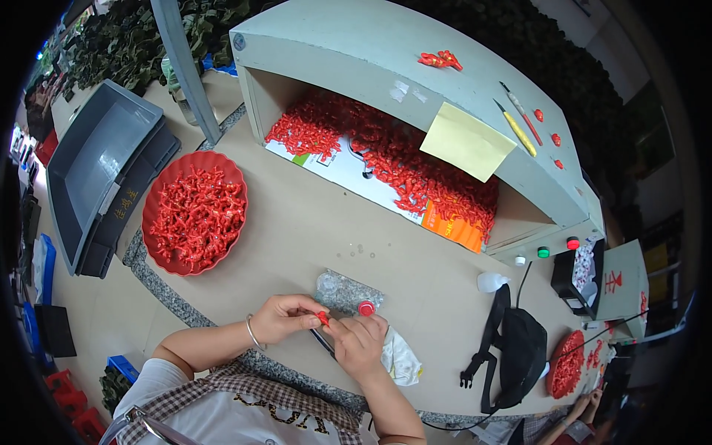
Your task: The person assembles small red plastic components by inserting small white pins into them by hand, creating finished assemblies.
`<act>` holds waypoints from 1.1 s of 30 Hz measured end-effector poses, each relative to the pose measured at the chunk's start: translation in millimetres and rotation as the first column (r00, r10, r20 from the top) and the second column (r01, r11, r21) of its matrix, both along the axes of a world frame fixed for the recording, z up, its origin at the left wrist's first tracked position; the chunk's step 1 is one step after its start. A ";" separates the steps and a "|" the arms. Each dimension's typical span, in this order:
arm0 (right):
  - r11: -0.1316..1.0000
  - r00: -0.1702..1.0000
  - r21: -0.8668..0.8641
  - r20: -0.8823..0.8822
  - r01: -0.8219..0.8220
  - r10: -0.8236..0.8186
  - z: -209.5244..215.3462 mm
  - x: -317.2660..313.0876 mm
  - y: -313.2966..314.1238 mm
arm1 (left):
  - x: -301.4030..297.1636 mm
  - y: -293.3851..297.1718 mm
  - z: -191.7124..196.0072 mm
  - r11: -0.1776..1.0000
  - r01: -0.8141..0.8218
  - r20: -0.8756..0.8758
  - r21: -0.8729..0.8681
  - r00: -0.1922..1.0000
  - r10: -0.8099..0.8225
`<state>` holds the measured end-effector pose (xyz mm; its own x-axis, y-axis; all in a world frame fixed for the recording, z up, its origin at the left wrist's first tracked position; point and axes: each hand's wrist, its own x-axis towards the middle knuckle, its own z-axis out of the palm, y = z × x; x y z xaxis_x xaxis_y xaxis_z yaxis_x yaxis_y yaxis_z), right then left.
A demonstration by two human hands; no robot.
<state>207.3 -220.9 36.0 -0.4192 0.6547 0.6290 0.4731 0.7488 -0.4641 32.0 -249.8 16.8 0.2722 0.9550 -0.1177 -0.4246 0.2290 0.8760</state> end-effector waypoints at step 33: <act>0.985 0.996 0.163 0.080 -0.048 0.035 -9.2 -2.9 8.4 | -6.3 2.7 -2.5 0.990 -0.017 -0.160 0.138 0.986 0.039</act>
